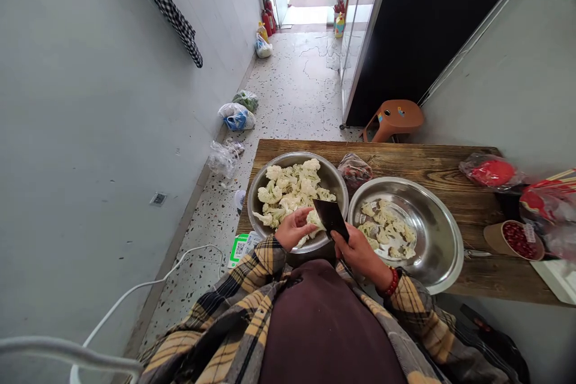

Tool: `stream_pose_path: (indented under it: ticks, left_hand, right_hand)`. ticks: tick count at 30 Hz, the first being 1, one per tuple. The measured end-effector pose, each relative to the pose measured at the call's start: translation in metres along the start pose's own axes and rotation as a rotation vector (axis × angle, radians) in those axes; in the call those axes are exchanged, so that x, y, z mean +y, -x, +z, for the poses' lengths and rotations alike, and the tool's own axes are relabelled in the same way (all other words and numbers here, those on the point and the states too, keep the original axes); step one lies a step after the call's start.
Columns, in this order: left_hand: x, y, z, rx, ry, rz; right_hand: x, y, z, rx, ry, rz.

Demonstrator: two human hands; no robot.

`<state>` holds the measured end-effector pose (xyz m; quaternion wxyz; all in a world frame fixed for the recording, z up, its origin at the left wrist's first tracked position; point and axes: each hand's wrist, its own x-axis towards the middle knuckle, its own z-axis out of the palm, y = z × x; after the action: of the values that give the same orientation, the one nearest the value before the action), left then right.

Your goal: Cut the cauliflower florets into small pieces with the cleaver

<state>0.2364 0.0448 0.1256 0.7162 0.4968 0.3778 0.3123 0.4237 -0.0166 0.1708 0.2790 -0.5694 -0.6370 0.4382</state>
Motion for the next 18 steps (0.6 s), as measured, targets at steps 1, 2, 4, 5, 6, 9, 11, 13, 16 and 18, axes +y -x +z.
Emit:
stream_pose_path:
  ticks: [1,2,4,5,6,9,11,13,16,18]
  left_hand:
    - [-0.002,0.001,0.003,-0.018,0.082,-0.048]
    - [-0.003,0.002,0.006,-0.027,0.146,-0.089]
    - [-0.006,0.004,0.013,-0.003,0.215,-0.14]
    - [-0.007,0.005,0.016,0.024,0.231,-0.152]
    - [-0.007,0.006,0.019,0.053,0.245,-0.157]
    - [-0.007,0.007,0.025,0.105,0.279,-0.159]
    - [-0.006,0.009,0.026,0.123,0.261,-0.156]
    - [-0.004,0.011,0.027,0.124,0.21,-0.151]
    - [-0.003,0.013,0.026,0.112,0.148,-0.134]
    - [-0.006,0.012,0.026,0.129,0.106,-0.101]
  right_hand:
    - [-0.003,0.001,0.001,0.037,0.031,-0.024]
    - [-0.006,0.002,0.002,0.067,0.059,-0.047]
    - [-0.011,0.003,0.005,0.097,0.102,-0.094]
    - [-0.012,0.004,0.006,0.103,0.117,-0.116]
    - [-0.013,0.004,0.007,0.104,0.129,-0.136]
    - [-0.013,0.004,0.007,0.088,0.161,-0.19]
    - [-0.011,0.005,0.005,0.058,0.17,-0.207]
    - [-0.01,0.006,0.003,0.025,0.177,-0.208]
    - [-0.007,0.006,0.003,-0.015,0.185,-0.202]
    - [-0.005,0.006,0.006,-0.01,0.182,-0.204]
